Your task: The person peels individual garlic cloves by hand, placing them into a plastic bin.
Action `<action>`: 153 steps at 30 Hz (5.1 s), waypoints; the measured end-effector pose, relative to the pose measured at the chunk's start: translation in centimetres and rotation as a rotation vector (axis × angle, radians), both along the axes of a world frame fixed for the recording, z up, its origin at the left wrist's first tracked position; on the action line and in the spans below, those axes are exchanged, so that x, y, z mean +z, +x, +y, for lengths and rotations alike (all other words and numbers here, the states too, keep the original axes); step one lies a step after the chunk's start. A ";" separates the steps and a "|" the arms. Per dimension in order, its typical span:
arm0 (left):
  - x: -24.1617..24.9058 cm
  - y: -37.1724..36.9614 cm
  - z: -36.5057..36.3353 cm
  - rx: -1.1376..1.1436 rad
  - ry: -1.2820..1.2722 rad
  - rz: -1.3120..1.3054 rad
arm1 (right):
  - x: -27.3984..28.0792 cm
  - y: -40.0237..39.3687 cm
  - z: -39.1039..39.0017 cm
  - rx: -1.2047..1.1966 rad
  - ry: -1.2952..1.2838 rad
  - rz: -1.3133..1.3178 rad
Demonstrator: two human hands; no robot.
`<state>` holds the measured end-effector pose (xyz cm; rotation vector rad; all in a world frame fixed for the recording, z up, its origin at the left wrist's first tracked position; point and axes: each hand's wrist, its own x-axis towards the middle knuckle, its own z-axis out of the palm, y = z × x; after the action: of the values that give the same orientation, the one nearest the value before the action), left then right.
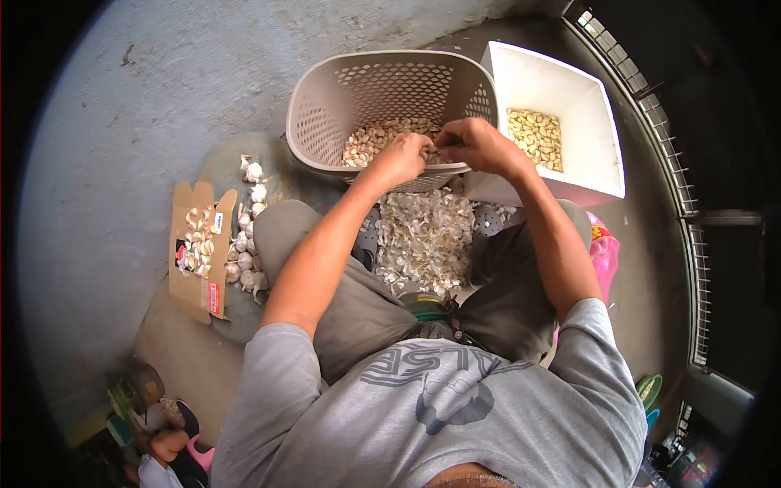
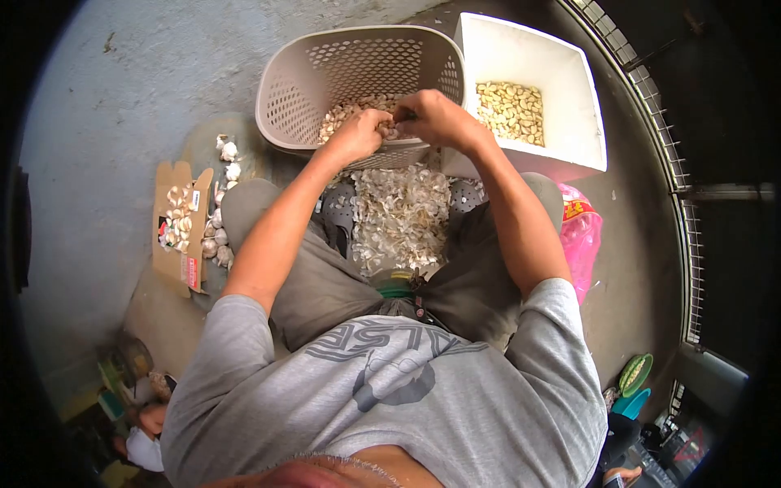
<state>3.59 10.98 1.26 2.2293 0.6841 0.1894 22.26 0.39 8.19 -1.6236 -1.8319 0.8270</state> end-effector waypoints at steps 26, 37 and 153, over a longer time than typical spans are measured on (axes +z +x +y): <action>10.9 -3.7 -20.8 -0.170 -0.893 -0.314 | 4.5 -7.4 -19.0 -0.360 0.246 1.067; 9.2 -2.2 -27.6 -0.361 -0.657 -0.280 | -14.8 4.3 -51.0 -1.863 0.596 1.029; 7.0 16.3 -33.3 -0.595 -0.734 -0.413 | -30.5 18.9 -36.7 -1.441 -0.451 -0.087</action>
<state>19.93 -22.32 8.25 1.5202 -0.1467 0.0724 41.13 -36.27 -22.31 -2.5946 -0.1330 0.4338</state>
